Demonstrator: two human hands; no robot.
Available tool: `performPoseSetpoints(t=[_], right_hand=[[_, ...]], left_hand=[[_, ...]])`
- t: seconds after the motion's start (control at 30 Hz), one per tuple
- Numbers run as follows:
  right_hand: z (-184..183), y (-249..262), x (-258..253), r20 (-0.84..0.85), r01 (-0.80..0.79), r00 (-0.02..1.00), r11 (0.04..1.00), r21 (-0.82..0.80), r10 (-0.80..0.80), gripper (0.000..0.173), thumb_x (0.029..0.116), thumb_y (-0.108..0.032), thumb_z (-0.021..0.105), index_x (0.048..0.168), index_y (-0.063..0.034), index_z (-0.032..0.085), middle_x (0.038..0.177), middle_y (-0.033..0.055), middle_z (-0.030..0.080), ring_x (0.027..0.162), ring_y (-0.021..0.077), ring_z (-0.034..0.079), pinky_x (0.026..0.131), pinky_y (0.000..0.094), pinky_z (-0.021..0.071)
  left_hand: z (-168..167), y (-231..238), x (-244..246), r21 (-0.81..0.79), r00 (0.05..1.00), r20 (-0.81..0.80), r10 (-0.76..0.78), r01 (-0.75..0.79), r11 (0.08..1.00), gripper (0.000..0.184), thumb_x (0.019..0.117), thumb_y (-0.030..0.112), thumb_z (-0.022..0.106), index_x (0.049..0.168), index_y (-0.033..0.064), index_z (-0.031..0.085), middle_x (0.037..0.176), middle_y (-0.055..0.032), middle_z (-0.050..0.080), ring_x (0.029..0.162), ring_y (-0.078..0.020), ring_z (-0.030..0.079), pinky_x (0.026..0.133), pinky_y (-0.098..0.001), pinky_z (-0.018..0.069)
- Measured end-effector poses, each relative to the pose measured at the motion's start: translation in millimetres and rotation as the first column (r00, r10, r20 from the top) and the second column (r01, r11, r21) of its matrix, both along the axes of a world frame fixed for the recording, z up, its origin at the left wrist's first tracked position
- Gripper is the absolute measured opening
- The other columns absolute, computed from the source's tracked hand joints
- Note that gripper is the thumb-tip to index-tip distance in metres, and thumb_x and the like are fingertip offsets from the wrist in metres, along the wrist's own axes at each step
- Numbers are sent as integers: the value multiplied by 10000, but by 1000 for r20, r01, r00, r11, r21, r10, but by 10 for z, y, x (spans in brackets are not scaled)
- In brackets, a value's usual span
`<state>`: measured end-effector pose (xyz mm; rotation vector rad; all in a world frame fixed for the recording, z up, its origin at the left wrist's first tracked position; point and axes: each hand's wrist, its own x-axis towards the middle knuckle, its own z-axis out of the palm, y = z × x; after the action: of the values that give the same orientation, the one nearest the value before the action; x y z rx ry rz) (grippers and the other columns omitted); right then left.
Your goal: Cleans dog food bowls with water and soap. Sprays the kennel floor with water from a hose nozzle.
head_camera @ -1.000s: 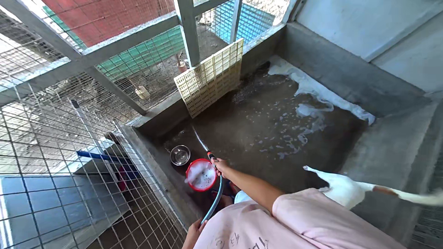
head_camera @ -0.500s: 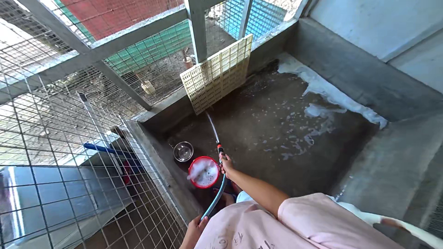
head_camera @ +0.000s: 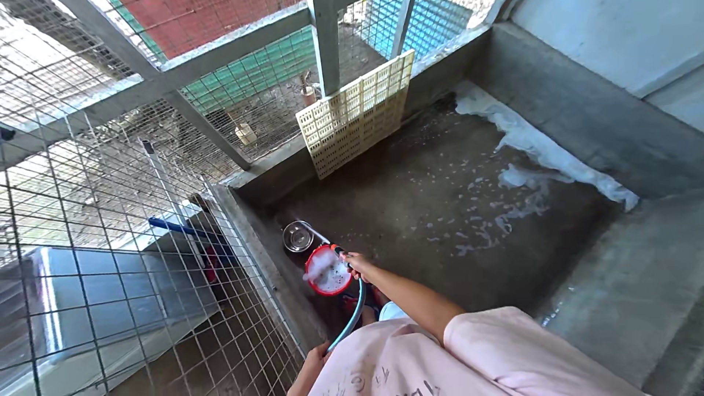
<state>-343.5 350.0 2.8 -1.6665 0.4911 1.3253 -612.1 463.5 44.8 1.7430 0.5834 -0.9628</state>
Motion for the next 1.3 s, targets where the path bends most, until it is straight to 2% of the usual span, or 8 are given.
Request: performPoseSetpoints(t=[0.2,0.5,0.7,0.87,1.03,1.1,1.17,1.3], right_hand=[[11,133,69,90,160,983,987,15,-161,484,1108,-323,479,1550,-148,390,856,72,509,544,119,430,488,265,384],[93,172,93,55,-8,998,1000,-16,9,479,1100,-345,498,1530,-154,409,852,57,519,559,107,446,506,251,390],[146,351,100,18,-273,962,960,-62,274,458,1110,-300,474,1525,-125,396,941,78,523,632,126,478,569,276,429],[163,577,132,-60,-224,973,975,3,224,392,1107,-210,466,1485,-116,425,915,53,487,594,102,446,517,245,395],[224,782,170,-119,-44,992,999,16,46,310,1100,-201,487,1385,-82,481,878,44,486,546,82,442,466,213,383],[211,862,158,-147,9,989,1000,23,-5,283,1093,-195,495,1356,-90,495,853,41,492,529,79,444,447,207,381],[183,955,131,-166,68,984,997,31,-62,267,1092,-180,489,1345,-95,495,829,38,492,512,76,439,433,205,378],[144,1204,175,-220,137,967,990,37,-125,283,1107,-166,444,1383,-108,448,823,36,481,512,79,439,433,210,380]], left_hand=[[-350,120,-86,-2,994,42,101,-101,995,387,1081,313,535,1253,-4,677,1077,-199,725,1004,-281,697,967,-489,521],[-371,109,-88,-27,995,64,75,-73,997,369,1088,280,528,1238,-24,675,1088,-225,714,1018,-303,689,980,-496,507],[-528,116,-156,-92,993,55,103,-97,991,357,1078,268,552,1266,-10,672,1155,-217,713,1083,-293,687,1028,-479,499],[-521,210,-156,-191,967,37,250,-239,952,307,1048,242,593,1205,-9,674,1005,-144,702,900,-186,654,892,-406,530],[-535,357,-135,-368,845,-67,531,-516,774,277,1005,116,602,1246,-22,616,954,-38,671,810,-76,627,799,-278,541],[-645,455,-59,-419,767,-131,628,-617,666,325,1062,204,496,1314,23,590,978,-26,679,822,-82,633,783,-276,535],[-724,557,154,-398,661,-176,729,-725,562,387,1114,284,384,1392,57,528,1012,-58,688,856,-136,668,803,-330,565],[-926,866,855,-251,440,-151,885,-883,396,420,1110,261,449,1472,51,477,1267,-191,636,1071,-260,639,916,-443,517]])
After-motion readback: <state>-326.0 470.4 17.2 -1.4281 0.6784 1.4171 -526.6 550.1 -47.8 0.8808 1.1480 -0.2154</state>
